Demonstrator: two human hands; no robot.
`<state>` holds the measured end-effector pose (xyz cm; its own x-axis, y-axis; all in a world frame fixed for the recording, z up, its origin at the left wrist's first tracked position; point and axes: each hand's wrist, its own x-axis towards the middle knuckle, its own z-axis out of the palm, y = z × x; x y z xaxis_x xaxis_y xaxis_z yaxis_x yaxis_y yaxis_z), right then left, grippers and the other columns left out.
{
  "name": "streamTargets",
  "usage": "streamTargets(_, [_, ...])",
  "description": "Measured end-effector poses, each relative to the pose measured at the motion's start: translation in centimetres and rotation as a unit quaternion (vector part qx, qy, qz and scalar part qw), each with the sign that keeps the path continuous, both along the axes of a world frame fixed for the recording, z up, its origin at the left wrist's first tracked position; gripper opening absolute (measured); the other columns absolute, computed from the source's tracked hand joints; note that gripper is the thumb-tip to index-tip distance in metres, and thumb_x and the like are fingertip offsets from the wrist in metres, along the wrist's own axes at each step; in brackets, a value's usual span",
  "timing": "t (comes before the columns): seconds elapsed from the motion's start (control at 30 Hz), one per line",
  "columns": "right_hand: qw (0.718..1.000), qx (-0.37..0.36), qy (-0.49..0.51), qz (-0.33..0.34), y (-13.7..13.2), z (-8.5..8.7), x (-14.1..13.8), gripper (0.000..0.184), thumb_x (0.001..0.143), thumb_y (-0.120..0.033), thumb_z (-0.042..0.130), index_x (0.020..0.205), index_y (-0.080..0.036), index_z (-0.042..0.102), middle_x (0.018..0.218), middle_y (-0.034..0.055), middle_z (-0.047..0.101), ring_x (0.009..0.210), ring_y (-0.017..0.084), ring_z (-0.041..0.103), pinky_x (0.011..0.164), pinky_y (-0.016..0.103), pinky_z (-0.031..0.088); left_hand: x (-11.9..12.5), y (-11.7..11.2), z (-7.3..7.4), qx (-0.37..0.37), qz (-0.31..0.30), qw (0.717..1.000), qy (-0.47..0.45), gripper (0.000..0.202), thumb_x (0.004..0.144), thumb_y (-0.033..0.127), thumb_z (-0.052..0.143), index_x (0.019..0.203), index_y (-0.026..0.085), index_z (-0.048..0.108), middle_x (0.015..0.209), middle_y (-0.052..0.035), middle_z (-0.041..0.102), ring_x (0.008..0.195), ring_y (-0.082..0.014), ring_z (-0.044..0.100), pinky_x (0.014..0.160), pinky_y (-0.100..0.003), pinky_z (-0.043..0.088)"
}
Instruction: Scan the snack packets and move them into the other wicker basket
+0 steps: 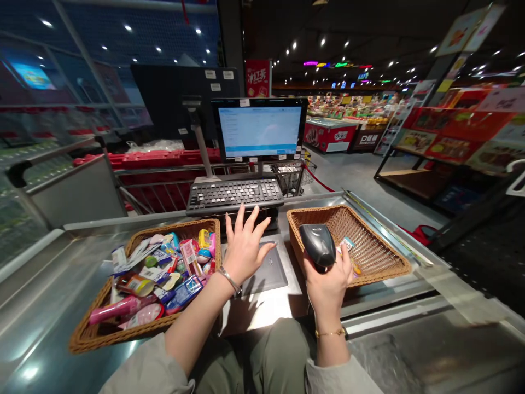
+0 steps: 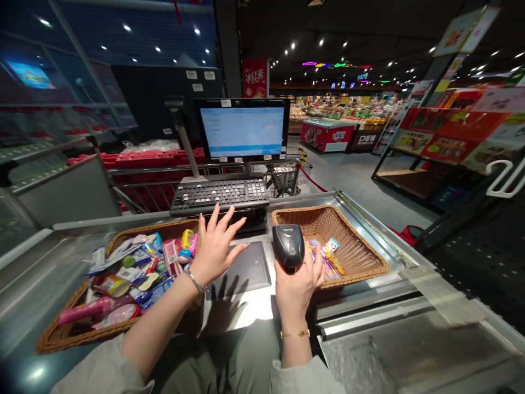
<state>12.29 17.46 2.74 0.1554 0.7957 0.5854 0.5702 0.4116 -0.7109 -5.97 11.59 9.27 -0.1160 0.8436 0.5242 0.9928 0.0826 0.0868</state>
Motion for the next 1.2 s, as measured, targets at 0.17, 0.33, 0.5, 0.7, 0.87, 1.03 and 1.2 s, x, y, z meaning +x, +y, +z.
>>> streamTargets(0.17, [0.995,0.0,-0.032,0.097,-1.4,0.5,-2.5,0.057,0.081,-0.047,0.063,0.127,-0.014,0.057,0.141,0.0209,0.05,0.142,0.034,0.033,0.115,0.057,0.021,-2.2,-3.6,-0.7,0.006,0.04,0.999,0.015,0.054,0.092,0.044,0.056,0.141,0.022,0.049,0.159,-0.0111,0.032,0.149,-0.0401,0.01,0.114,-0.072,0.011])
streamTargets(0.33, [0.985,0.001,-0.065,0.161,-2.7,0.6,-4.8,0.046,0.083,-0.04,0.061,0.123,-0.018,0.06,0.135,0.0143,0.058,0.143,0.033,0.031,0.114,0.059,0.022,-4.5,-7.0,-1.4,0.001,0.091,0.996,0.021,0.055,0.091,0.041,0.058,0.14,0.02,0.05,0.157,-0.0126,0.034,0.149,-0.0402,0.012,0.114,-0.071,0.012])
streamTargets(0.5, [0.973,0.006,-0.093,0.21,-3.7,0.3,-6.7,0.029,0.081,-0.036,0.061,0.106,-0.022,0.066,0.136,0.0077,0.06,0.144,0.034,0.03,0.113,0.063,0.018,-7.4,-9.8,-2.2,0.0,0.145,0.989,0.026,0.056,0.088,0.04,0.062,0.139,0.02,0.052,0.156,-0.0135,0.037,0.148,-0.0414,0.013,0.114,-0.071,0.011])
streamTargets(0.7, [0.959,0.019,-0.119,0.255,-4.4,0.2,-8.5,0.031,0.08,-0.035,0.062,0.108,-0.023,0.066,0.137,0.0063,0.059,0.144,0.035,0.03,0.112,0.067,0.016,-10.4,-12.6,-3.3,-0.013,0.19,0.981,0.037,0.054,0.09,0.044,0.057,0.138,0.02,0.053,0.156,-0.0141,0.037,0.149,-0.042,0.012,0.113,-0.073,0.012])
streamTargets(0.87, [0.947,0.016,-0.14,0.289,-5.3,0.3,-10.1,0.032,0.079,-0.033,0.062,0.109,-0.024,0.066,0.136,0.0051,0.06,0.144,0.034,0.03,0.112,0.067,0.017,-11.4,-14.0,-3.4,-0.028,0.212,0.976,0.047,0.055,0.089,0.044,0.058,0.138,0.02,0.054,0.156,-0.0139,0.037,0.148,-0.0428,0.014,0.113,-0.073,0.011])
streamTargets(1.03, [0.934,0.019,-0.159,0.319,-6.2,-0.2,-11.2,0.026,0.078,-0.029,0.062,0.102,-0.025,0.068,0.137,0.0044,0.06,0.144,0.033,0.029,0.113,0.066,0.016,-12.2,-15.1,-3.5,-0.037,0.231,0.971,0.048,0.054,0.089,0.044,0.058,0.138,0.02,0.054,0.157,-0.0131,0.035,0.148,-0.0423,0.013,0.114,-0.072,0.011])
streamTargets(1.2, [0.927,0.014,-0.168,0.334,-6.4,-1.2,-11.6,0.026,0.077,-0.026,0.061,0.102,-0.024,0.069,0.136,0.0051,0.06,0.145,0.033,0.028,0.113,0.065,0.016,-12.7,-15.9,-4.2,-0.041,0.234,0.97,0.045,0.053,0.089,0.043,0.057,0.138,0.021,0.054,0.156,-0.0129,0.036,0.148,-0.0427,0.015,0.113,-0.073,0.011])
